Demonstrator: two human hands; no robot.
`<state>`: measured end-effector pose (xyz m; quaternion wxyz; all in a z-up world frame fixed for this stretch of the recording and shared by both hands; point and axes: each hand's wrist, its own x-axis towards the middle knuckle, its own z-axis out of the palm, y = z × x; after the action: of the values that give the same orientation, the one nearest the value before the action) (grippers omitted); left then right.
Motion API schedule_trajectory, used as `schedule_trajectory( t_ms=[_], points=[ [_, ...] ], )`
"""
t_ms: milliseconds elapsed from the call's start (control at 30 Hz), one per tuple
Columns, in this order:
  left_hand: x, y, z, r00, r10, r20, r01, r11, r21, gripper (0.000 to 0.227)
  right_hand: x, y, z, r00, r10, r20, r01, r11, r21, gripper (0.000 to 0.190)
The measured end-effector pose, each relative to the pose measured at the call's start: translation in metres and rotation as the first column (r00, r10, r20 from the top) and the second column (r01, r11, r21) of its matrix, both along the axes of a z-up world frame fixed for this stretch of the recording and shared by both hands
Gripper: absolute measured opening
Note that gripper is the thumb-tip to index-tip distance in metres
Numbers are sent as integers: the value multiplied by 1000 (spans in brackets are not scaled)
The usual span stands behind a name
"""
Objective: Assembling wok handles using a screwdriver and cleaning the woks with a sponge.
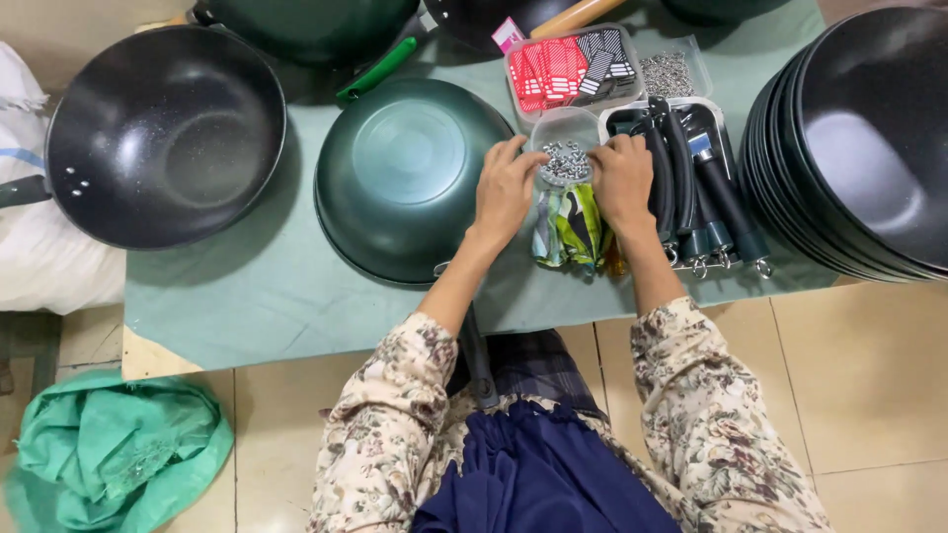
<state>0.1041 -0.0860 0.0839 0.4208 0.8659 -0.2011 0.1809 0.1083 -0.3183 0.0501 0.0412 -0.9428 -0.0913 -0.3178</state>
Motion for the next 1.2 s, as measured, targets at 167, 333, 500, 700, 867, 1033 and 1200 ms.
schedule_trajectory(
  t_ms=[167, 333, 500, 700, 867, 1033, 1200],
  points=[
    [45, -41, -20, 978, 116, 174, -177, 904, 389, 12, 29, -3, 11, 999, 29, 36, -25, 993, -115, 7],
    [63, -58, -21, 976, 157, 149, -214, 805, 554, 12, 61, -3, -14, 996, 88, 14, -84, 977, -196, 9],
    [89, -70, -30, 992, 123, 18, -97, 673, 733, 24, 78, 4, -15, 976, -13, -220, -88, 890, -447, 14],
    [115, -79, -58, 980, 123, 154, -197, 596, 778, 39, 100, 6, -45, 974, 10, -224, -107, 897, -428, 20],
    [120, -82, -57, 986, 115, 122, -167, 625, 763, 29, 104, 12, -54, 967, -11, -254, -94, 913, -398, 20],
    [123, -83, -56, 991, 128, -28, -61, 642, 765, 30, 104, 11, -60, 980, -7, -201, -74, 917, -393, 16],
    [126, -82, -57, 989, 130, -73, -38, 693, 720, 31, 102, 11, -58, 984, 44, -172, -103, 929, -356, 11]
  ],
)
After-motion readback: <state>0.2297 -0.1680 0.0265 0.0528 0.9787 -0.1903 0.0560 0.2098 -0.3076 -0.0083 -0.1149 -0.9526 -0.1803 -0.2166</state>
